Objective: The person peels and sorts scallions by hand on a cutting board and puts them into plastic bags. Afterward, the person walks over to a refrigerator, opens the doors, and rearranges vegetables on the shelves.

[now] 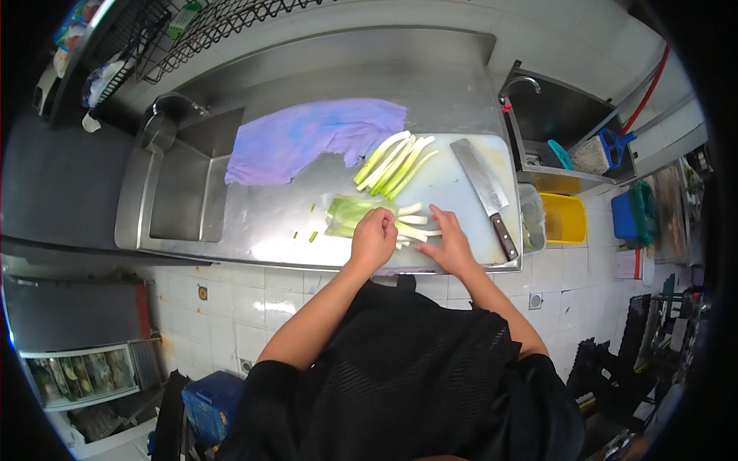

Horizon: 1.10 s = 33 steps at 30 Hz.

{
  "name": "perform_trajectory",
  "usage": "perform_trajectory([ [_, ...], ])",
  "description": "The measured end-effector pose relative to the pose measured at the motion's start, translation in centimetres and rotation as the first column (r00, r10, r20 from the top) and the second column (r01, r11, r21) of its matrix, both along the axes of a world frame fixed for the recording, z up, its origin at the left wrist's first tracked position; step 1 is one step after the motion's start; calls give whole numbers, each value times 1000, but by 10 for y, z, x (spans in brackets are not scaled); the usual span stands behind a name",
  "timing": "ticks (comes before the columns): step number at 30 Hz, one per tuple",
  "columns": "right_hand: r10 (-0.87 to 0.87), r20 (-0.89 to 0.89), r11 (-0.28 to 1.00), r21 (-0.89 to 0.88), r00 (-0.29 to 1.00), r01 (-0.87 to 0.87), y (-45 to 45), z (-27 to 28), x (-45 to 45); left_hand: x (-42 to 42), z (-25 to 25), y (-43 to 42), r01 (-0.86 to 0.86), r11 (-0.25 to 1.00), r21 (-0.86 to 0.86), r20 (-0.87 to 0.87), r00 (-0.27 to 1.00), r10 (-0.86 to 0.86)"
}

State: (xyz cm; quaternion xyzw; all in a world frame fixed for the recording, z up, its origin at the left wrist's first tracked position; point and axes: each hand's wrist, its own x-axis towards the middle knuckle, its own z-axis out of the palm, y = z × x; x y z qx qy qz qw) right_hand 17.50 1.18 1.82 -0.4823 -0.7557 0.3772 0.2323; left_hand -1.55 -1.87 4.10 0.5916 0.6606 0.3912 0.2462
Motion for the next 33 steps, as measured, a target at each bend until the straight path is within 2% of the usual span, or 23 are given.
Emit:
perform_trajectory([
  [1, -8, 6, 1000, 10, 1000, 8, -1, -6, -1, 1, 0, 1, 14, 1000, -5, 1, 1000, -14],
  [3, -79, -365, 997, -27, 928, 74, -6, -15, -13, 3, 0, 4, 23, 1000, 7, 53, 998, -24],
  [4, -84, -366, 996, -25, 927, 81, -7, -17, -19, 3, -1, 2, 26, 1000, 2, 101, 995, -26],
  [6, -31, -362, 991, 108, 932, 74, -6, -16, -33, 2, -2, 2, 38, 999, -2, 146, 989, -37],
  [7, 54, -350, 978, 209, 935, 22, -8, -5, -43, 0, -2, 3, 47, 999, -11, 191, 981, -44],
  [8, 47, -351, 977, 210, 935, 30, -7, 2, -50, -3, -3, 4, 55, 998, -10, 190, 980, -52],
  [10, 172, -359, 974, 202, 917, -103, 0, 12, -58, -16, -8, 7, -26, 999, -22, 390, 920, 32],
  [11, 152, -512, 988, 69, 845, -136, 5, 13, -60, -29, -11, 9, -39, 999, 12, 382, 924, 31],
  [13, 152, -543, 986, 24, 826, -165, 27, 21, -56, -57, 4, 5, -84, 995, -44, 511, 855, 95],
  [14, 147, -575, 980, -28, 805, -199, 38, 26, -54, -73, 14, 0, -89, 996, -19, 577, 812, 83],
  [15, 146, -401, 989, 39, 904, -143, 50, 40, -52, -85, 26, -3, -152, 988, -41, 611, 779, 145],
  [16, 154, -401, 988, 56, 903, -144, 67, 42, -55, -99, 34, -5, -188, 980, -62, 651, 737, 182],
  [17, 167, -55, 972, 178, 984, -155, 82, 39, -59, -111, 44, -7, -197, 978, -64, 705, 686, 184],
  [18, 117, 292, 941, 274, 949, -200, 90, 34, -66, -122, 54, -12, -204, 976, -79, 751, 631, 192],
  [19, 128, 443, 928, 263, 888, -265, 100, 32, -74, -130, 63, -14, -208, 975, -73, 752, 631, 191],
  [20, 130, 444, 924, 270, 886, -271, 110, 27, -81, -138, 72, -16, -221, 975, -36, 792, 589, 163],
  [22, 153, 700, 800, 326, 697, -503, 124, 22, -96, -155, 87, -19, -245, 969, 3, 828, 544, 135],
  [26, 241, 746, 790, 221, 621, -572, 141, 22, -114, -183, 105, -27, -306, 952, 24, 857, 497, 139],
  [31, 231, 745, 823, 193, 626, -534, 143, 20, -119, -227, 107, -36, -339, 938, 77, 814, 564, 137],
  [33, 201, 737, 850, 196, 645, -489, 141, 2, -113, -236, 108, -33, -367, 926, 86, 806, 573, 152],
])
